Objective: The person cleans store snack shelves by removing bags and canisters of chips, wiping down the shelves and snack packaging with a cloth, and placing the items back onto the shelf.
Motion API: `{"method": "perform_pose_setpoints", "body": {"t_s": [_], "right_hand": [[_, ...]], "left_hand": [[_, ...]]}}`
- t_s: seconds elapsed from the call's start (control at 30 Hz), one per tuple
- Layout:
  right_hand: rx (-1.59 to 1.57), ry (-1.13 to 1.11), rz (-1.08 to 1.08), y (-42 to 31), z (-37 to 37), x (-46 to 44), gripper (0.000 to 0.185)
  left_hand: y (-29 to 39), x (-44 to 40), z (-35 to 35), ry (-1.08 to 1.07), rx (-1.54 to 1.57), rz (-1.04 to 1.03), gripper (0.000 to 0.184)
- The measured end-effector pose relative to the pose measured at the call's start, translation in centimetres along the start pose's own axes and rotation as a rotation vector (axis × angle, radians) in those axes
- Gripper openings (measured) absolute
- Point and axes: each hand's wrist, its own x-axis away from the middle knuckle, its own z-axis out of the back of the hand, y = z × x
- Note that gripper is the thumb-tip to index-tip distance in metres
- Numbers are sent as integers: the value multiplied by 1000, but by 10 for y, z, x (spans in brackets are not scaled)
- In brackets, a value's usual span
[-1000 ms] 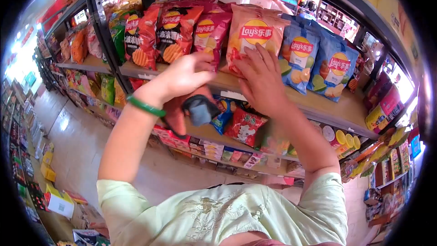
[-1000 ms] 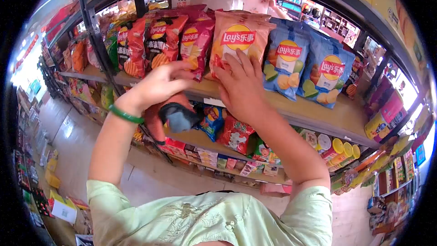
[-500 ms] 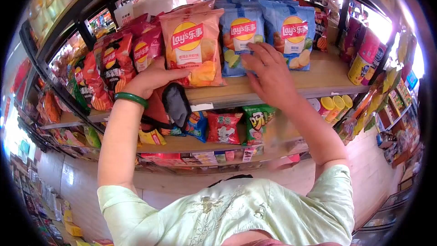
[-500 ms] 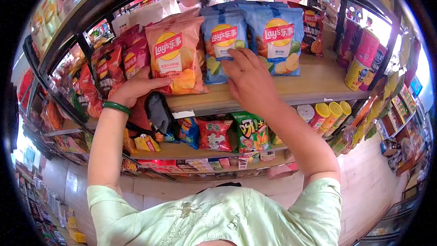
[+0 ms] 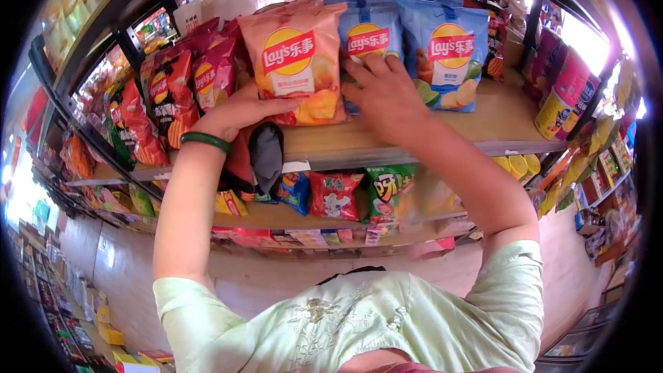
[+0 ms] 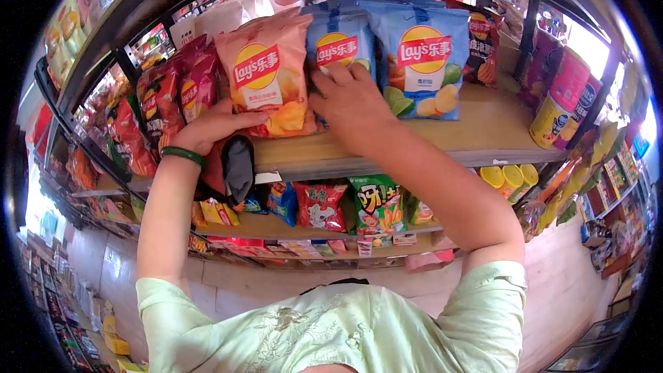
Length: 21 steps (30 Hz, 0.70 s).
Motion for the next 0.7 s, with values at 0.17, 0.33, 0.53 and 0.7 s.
{"method": "perform_pose_setpoints", "body": {"t_s": [0.17, 0.33, 0.53, 0.7], "right_hand": [[25, 13, -15, 12, -5, 7, 35], [-50, 43, 9, 16, -8, 10, 42], [-204, 200, -43, 10, 14, 20, 47], [139, 565, -292, 55, 46, 55, 59]], "left_hand": [[3, -11, -14, -42, 59, -108, 58], [8, -5, -15, -30, 44, -84, 57], [6, 8, -15, 139, -156, -89, 55], [11, 22, -14, 288, -336, -76, 55]]}}
